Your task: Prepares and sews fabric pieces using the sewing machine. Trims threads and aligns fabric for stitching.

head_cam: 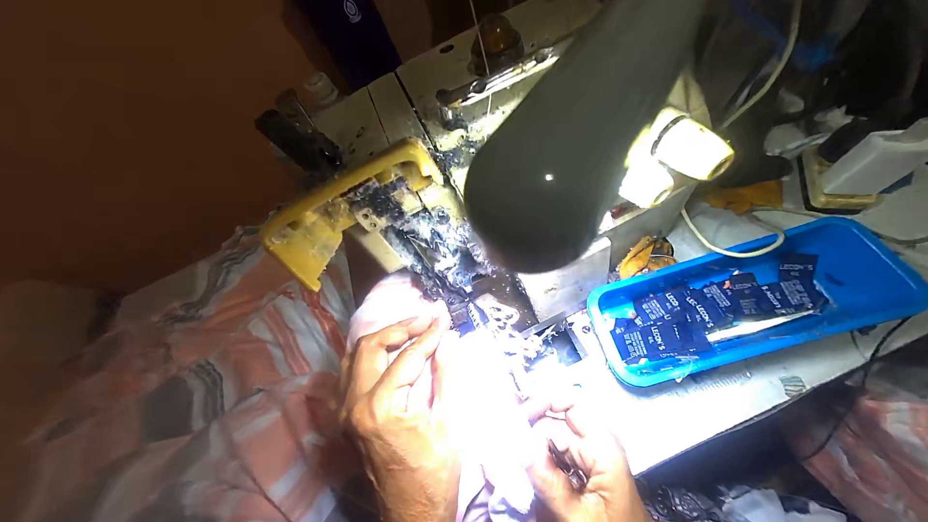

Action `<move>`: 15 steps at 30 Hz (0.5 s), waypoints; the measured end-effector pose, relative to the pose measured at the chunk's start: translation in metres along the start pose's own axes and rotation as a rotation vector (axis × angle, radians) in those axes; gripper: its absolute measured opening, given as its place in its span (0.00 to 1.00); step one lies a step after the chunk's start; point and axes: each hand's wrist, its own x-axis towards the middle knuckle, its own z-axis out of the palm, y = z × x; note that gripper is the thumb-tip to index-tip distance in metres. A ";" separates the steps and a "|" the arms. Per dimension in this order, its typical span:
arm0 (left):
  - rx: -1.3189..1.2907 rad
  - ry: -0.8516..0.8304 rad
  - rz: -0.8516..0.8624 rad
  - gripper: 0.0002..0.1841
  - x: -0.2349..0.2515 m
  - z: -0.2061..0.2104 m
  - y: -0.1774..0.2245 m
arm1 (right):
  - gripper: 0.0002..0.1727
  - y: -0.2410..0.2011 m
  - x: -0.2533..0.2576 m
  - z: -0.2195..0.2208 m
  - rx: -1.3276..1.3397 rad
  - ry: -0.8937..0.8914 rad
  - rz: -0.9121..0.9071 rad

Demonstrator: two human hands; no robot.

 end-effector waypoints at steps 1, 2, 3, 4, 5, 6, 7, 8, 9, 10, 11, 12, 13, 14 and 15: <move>-0.009 0.007 0.004 0.09 0.000 0.000 0.000 | 0.15 0.000 0.000 0.001 -0.012 0.011 -0.007; -0.021 0.015 0.008 0.09 0.001 0.001 -0.001 | 0.16 0.000 0.000 0.001 -0.027 0.022 -0.021; -0.029 0.014 0.009 0.10 0.002 0.001 -0.002 | 0.16 0.001 0.002 0.002 -0.050 0.027 -0.040; -0.036 0.004 0.002 0.10 0.002 0.001 -0.003 | 0.17 0.002 0.004 0.003 -0.077 0.029 -0.068; -0.033 -0.016 -0.011 0.11 0.004 0.001 -0.005 | 0.16 0.003 0.008 0.005 -0.115 0.019 -0.100; -0.025 -0.042 -0.036 0.12 0.008 -0.001 -0.007 | 0.14 0.003 0.014 0.008 -0.171 -0.003 -0.148; -0.018 -0.071 -0.075 0.12 0.015 -0.002 -0.009 | 0.13 0.003 0.021 0.014 -0.244 -0.030 -0.212; -0.025 -0.109 -0.120 0.12 0.022 -0.003 -0.015 | 0.13 0.001 0.030 0.022 -0.330 -0.061 -0.288; -0.044 -0.148 -0.156 0.13 0.032 -0.005 -0.024 | 0.13 -0.003 0.038 0.033 -0.428 -0.095 -0.363; -0.072 -0.181 -0.181 0.13 0.042 -0.005 -0.035 | 0.11 -0.008 0.047 0.045 -0.515 -0.114 -0.422; -0.089 -0.204 -0.202 0.14 0.051 -0.006 -0.047 | 0.08 -0.013 0.054 0.058 -0.604 -0.105 -0.447; -0.107 -0.213 -0.226 0.14 0.058 -0.007 -0.057 | 0.06 -0.018 0.061 0.069 -0.682 -0.095 -0.435; -0.132 -0.203 -0.259 0.14 0.060 -0.009 -0.063 | 0.05 -0.024 0.066 0.075 -0.728 -0.108 -0.398; -0.155 -0.167 -0.285 0.13 0.054 -0.013 -0.065 | 0.05 -0.028 0.069 0.077 -0.726 -0.155 -0.345; -0.178 -0.123 -0.303 0.14 0.041 -0.018 -0.064 | 0.07 -0.032 0.067 0.072 -0.678 -0.234 -0.292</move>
